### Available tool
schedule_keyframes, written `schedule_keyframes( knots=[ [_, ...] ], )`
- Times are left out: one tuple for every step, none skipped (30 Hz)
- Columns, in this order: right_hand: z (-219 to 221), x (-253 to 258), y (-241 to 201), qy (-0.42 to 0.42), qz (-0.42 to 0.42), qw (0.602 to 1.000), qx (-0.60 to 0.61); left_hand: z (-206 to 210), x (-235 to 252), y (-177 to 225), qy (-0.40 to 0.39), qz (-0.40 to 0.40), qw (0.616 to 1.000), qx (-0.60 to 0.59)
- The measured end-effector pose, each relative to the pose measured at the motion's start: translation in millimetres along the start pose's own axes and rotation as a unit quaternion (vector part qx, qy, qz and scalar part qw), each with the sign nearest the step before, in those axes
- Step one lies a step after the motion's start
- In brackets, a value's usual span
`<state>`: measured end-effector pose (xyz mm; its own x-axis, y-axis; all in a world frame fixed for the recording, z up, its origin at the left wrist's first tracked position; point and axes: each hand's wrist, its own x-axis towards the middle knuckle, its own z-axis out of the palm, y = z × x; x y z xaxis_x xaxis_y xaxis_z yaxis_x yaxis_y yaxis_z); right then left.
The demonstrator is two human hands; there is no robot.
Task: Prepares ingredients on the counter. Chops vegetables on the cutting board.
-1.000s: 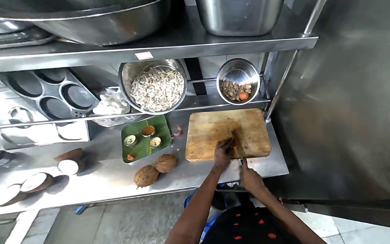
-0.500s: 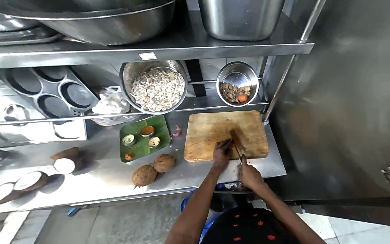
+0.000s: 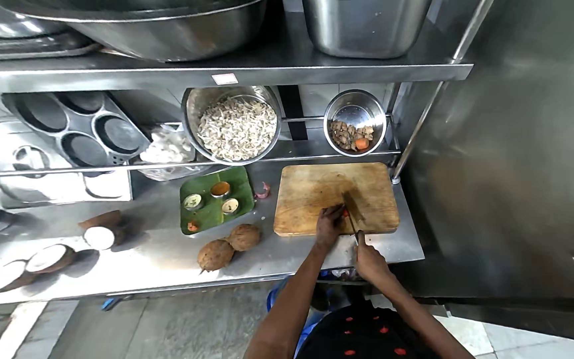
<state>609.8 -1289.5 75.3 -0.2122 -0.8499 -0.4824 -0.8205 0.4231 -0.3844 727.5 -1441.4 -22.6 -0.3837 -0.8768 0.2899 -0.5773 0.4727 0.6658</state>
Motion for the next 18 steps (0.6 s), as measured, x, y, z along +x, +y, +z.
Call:
schedule_keyframes(
  knots=[
    [9,4,2,0.011,-0.002,1.0,-0.002,0,0,1,-0.001,-0.005,1.0,-0.001],
    [20,10,6,0.027,-0.003,1.0,-0.009,0,0,1,-0.001,-0.008,1.0,-0.001],
    [31,16,11,0.043,-0.005,0.999,-0.018,0,0,2,-0.003,-0.01,1.0,-0.001],
    [40,21,16,0.056,-0.006,0.998,-0.026,0,0,3,-0.005,-0.012,1.0,-0.002],
    [46,25,19,0.062,-0.005,0.998,-0.031,0,-1,3,-0.005,-0.011,1.0,-0.004],
    [48,27,20,0.062,-0.005,0.998,-0.029,-1,-1,3,-0.004,-0.011,1.0,-0.005],
    [46,27,20,0.06,-0.007,0.998,-0.021,-2,-1,3,-0.002,-0.011,1.0,-0.005],
    [42,26,20,0.055,-0.01,0.998,-0.012,-2,-1,3,-0.001,-0.012,1.0,-0.007],
    [36,23,19,0.048,-0.012,0.999,-0.005,-2,-1,4,-0.001,-0.013,1.0,-0.008],
    [27,21,16,0.041,-0.015,0.999,0.001,-2,-1,5,0.0,-0.012,1.0,-0.008],
    [17,17,12,0.033,-0.015,0.999,0.005,-2,0,5,-0.001,-0.009,1.0,-0.007],
    [6,13,8,0.022,-0.013,1.0,0.009,-2,0,5,0.0,-0.006,1.0,-0.004],
    [-3,8,4,0.014,-0.011,1.0,0.018,-2,-1,4,0.0,-0.001,1.0,0.0],
    [-11,4,0,0.007,-0.009,1.0,0.021,-1,-1,2,0.0,0.004,1.0,0.004],
    [-17,1,-2,0.001,-0.006,1.0,0.018,0,-1,1,-0.001,0.008,1.0,0.007],
    [-23,-2,-4,-0.005,-0.004,1.0,0.016,0,-1,1,-0.004,0.009,1.0,0.008],
    [-27,-4,-6,-0.011,-0.002,1.0,0.013,0,0,1,-0.005,0.009,1.0,0.01],
    [-29,-6,-6,-0.017,-0.002,1.0,0.013,0,1,0,-0.004,0.009,1.0,0.013]
  ],
)
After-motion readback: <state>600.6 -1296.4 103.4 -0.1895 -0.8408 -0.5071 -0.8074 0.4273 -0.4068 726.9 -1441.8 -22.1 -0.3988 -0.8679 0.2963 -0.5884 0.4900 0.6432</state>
